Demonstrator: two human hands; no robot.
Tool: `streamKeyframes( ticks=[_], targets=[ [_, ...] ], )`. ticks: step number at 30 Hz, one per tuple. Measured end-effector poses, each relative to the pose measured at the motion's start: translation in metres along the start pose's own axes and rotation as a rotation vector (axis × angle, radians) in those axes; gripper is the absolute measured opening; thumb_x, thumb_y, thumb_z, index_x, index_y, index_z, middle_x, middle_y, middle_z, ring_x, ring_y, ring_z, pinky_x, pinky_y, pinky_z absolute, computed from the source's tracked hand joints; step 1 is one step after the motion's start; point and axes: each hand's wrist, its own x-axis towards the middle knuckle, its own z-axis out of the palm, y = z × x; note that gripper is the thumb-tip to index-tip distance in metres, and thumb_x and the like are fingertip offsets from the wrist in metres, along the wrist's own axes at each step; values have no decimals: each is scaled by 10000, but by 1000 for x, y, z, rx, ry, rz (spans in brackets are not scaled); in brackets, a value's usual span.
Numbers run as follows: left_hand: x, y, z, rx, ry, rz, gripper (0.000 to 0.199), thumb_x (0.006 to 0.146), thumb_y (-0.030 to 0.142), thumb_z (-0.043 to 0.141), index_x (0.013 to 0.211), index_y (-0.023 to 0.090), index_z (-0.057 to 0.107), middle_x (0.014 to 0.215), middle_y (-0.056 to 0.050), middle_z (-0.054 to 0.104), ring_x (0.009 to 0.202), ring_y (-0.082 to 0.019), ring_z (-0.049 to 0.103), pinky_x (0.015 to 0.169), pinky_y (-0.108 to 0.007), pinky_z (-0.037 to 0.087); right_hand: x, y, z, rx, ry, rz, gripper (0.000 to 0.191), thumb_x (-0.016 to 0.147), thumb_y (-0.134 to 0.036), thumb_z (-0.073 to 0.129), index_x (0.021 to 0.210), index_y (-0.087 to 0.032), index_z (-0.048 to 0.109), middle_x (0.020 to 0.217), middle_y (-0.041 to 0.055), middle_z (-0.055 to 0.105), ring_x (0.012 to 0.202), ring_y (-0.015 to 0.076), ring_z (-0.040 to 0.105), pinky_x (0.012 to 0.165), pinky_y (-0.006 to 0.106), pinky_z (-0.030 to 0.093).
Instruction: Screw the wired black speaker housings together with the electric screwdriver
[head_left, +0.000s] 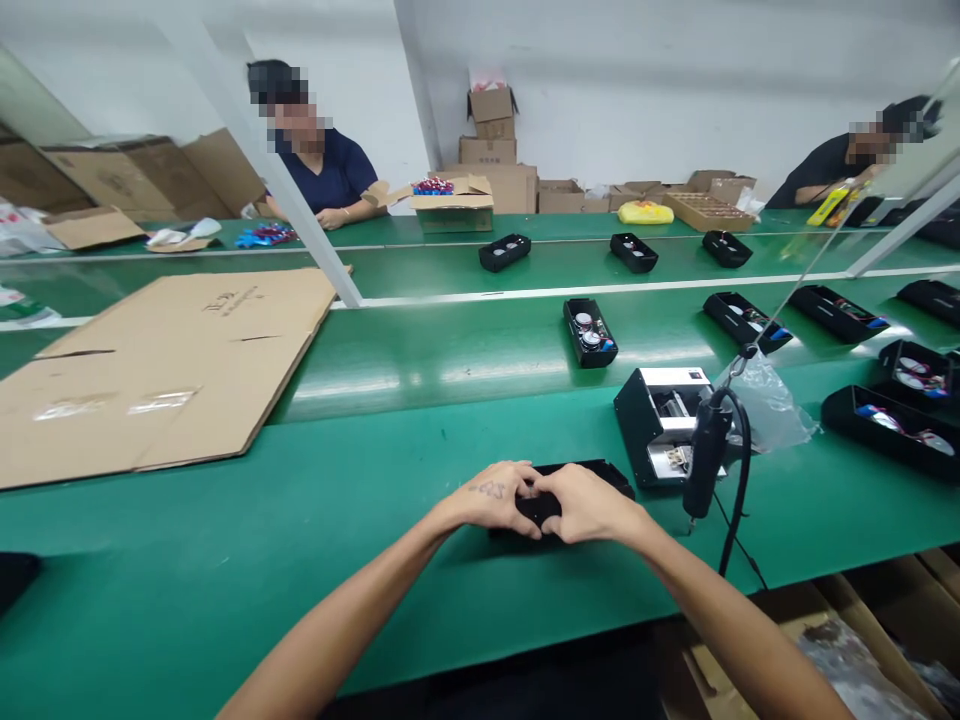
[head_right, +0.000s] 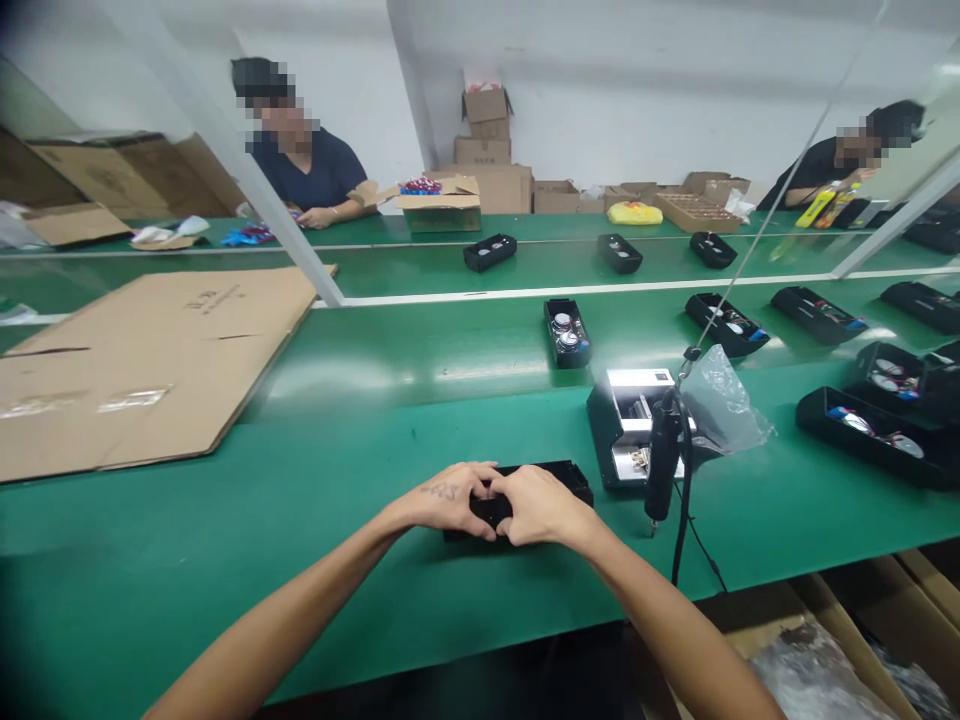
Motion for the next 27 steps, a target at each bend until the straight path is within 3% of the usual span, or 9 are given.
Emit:
streamKeyframes(
  ticks=[1,3,5,9,17,20,24,27],
  targets=[
    [3,-1,-4,-8,-7,0,387,699,521,927,648,199,718,1256,-29,774,1173,-321,723,976,-374,543,4,2,-4,1,-10,7,396,799,-288,814,1181,-191,782,940,79,824,872,281,764,681,312,395],
    [7,-3,-8,-32,-24,-6,443,699,575,897,612,196,685,1164,-6,775,941,-224,730,765,-292,515,10,5,-7,-3,-11,13,422,764,-315,850,1163,-185,799,905,83,817,848,290,756,649,309,367],
    [7,-3,-8,-53,-30,-17,444,686,598,887,635,201,695,1112,9,765,859,-188,695,694,-275,468,13,8,-5,6,-17,17,409,749,-319,868,1130,-183,810,879,75,809,817,277,744,632,301,353],
    [7,-2,-7,-90,-30,-40,436,641,604,907,704,213,725,1088,9,751,881,-193,668,707,-275,444,14,12,0,44,-37,12,351,741,-307,878,1065,-184,824,827,43,782,746,228,694,609,286,335],
    [10,0,-10,-150,-34,-95,521,617,632,905,590,187,635,1009,18,736,780,-151,615,624,-258,396,32,16,-8,101,-77,24,267,643,-344,966,771,-184,794,599,-53,619,610,153,579,549,273,295],
    [9,-1,-11,-163,-44,-76,497,649,632,894,623,190,670,1026,22,743,783,-150,625,638,-262,413,30,14,-5,85,-47,36,256,669,-337,943,842,-188,826,676,-20,709,680,189,653,601,276,340],
    [7,0,-12,-160,-48,-33,455,697,605,891,627,199,698,1144,22,757,861,-173,673,673,-279,444,18,13,6,34,21,55,376,753,-318,844,1117,-223,850,789,48,801,823,285,750,728,317,414],
    [4,1,-9,-126,-39,4,444,754,565,885,582,204,692,1233,9,762,1033,-234,718,810,-306,509,12,10,14,-33,41,54,458,782,-295,801,1236,-246,821,851,81,827,898,325,773,790,350,448]
  ],
)
